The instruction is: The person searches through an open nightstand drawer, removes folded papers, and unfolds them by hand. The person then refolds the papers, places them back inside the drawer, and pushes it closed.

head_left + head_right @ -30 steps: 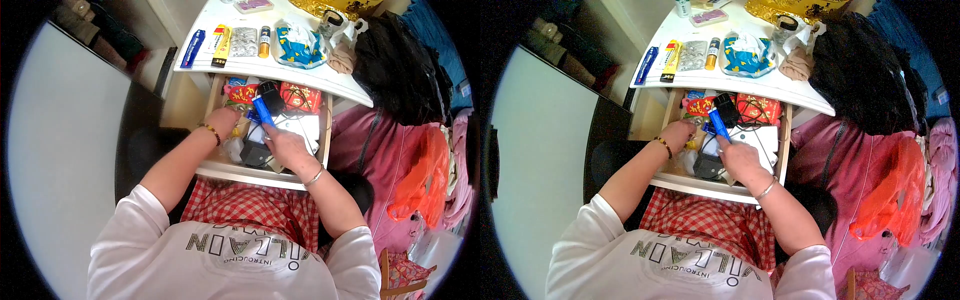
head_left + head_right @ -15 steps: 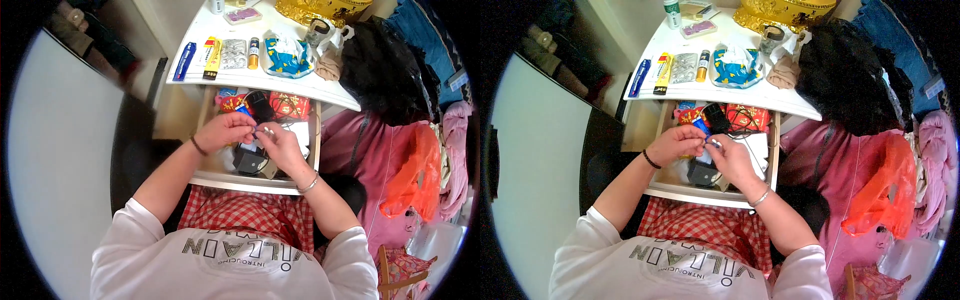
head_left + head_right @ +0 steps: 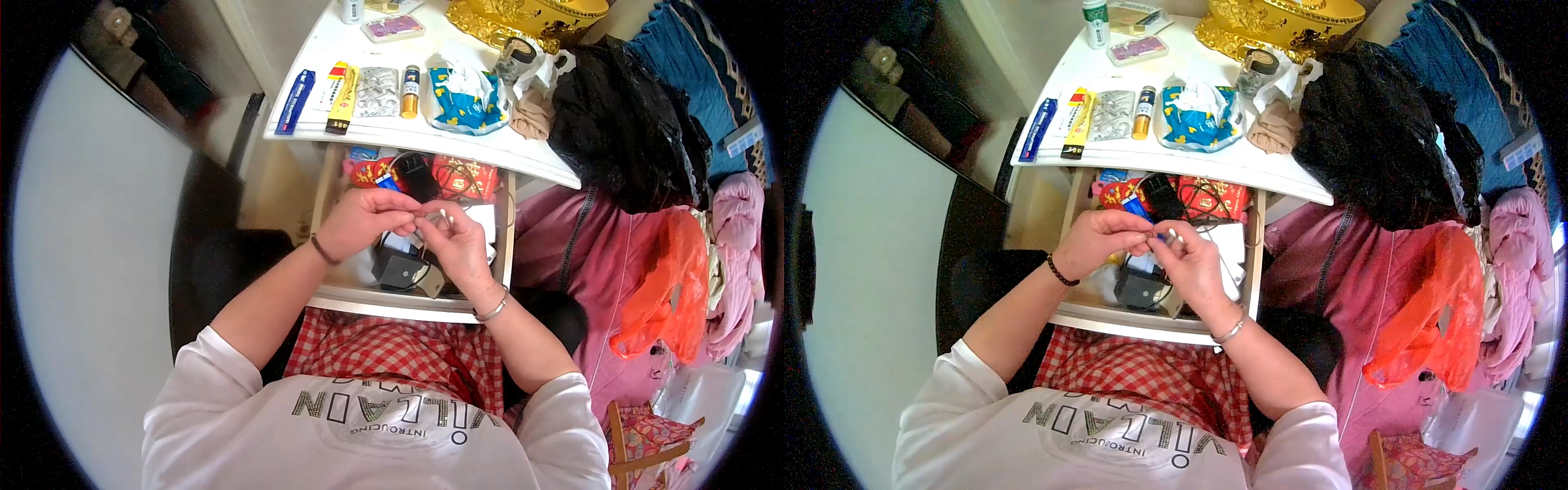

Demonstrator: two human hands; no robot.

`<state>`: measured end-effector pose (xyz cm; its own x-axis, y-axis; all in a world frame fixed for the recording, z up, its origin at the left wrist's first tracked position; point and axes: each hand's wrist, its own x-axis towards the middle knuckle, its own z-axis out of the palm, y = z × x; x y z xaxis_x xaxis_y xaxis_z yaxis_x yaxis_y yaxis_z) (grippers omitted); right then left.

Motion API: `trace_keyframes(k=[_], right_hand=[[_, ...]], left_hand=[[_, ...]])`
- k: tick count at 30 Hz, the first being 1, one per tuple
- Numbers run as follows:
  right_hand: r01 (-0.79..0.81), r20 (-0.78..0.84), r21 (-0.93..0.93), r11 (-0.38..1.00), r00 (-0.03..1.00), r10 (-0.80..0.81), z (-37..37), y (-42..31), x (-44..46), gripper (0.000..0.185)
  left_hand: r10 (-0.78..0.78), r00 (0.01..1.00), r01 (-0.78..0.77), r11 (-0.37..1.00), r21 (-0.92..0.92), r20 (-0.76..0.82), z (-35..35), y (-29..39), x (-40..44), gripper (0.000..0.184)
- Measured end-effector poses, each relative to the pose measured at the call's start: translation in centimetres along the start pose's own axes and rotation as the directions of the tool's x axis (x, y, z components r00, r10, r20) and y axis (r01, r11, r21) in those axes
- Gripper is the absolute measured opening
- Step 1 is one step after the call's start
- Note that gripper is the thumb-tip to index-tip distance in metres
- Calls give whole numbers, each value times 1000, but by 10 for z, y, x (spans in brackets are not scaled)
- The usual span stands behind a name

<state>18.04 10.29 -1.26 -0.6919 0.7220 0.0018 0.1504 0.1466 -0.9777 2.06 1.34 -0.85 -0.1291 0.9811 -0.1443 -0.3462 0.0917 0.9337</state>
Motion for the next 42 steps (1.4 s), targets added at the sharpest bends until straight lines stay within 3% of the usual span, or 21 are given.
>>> trace_keyframes(k=[6,8,11,16,26,31,33,36,39,40,41,42], right_hand=[[-58,-7,92,994,998,59,1,-4,0,10],[-66,7,88,994,998,66,-1,-1,0,10],[-76,21,87,993,997,75,-2,-3,0,9],[-14,-47,101,995,999,18,1,-2,0,10],[-57,47,65,996,997,54,-4,-7,0,13],[-41,57,56,998,998,38,-4,-6,0,13],[-69,70,218,973,996,55,-2,-8,-1,13],[-71,56,112,991,996,65,-9,-18,-2,13],[220,-156,185,958,969,-192,-26,-41,4,12],[234,-207,41,971,953,-221,-44,-63,2,11],[217,-276,58,974,941,-193,-60,-69,5,11],[311,-357,64,948,894,-269,-76,-85,7,11]], left_hand=[[52,997,-44,991,126,-60,6,0,-2,21],[88,993,-65,964,258,-82,9,0,-3,21],[64,996,-43,962,270,-69,9,-1,-2,20],[-30,1000,29,988,153,3,5,-2,-1,20],[-171,979,180,981,-78,114,-5,-10,0,20],[-156,984,157,988,-4,88,-1,-3,-2,23],[-154,983,149,987,52,101,0,-1,-2,25],[-122,991,125,990,60,-45,6,0,-1,25],[-75,980,107,980,170,-183,10,17,-2,23],[-60,979,93,982,167,-196,6,17,-1,22],[-48,975,85,983,164,-219,1,17,-1,21],[-37,978,82,973,216,-205,-1,23,-3,20]])
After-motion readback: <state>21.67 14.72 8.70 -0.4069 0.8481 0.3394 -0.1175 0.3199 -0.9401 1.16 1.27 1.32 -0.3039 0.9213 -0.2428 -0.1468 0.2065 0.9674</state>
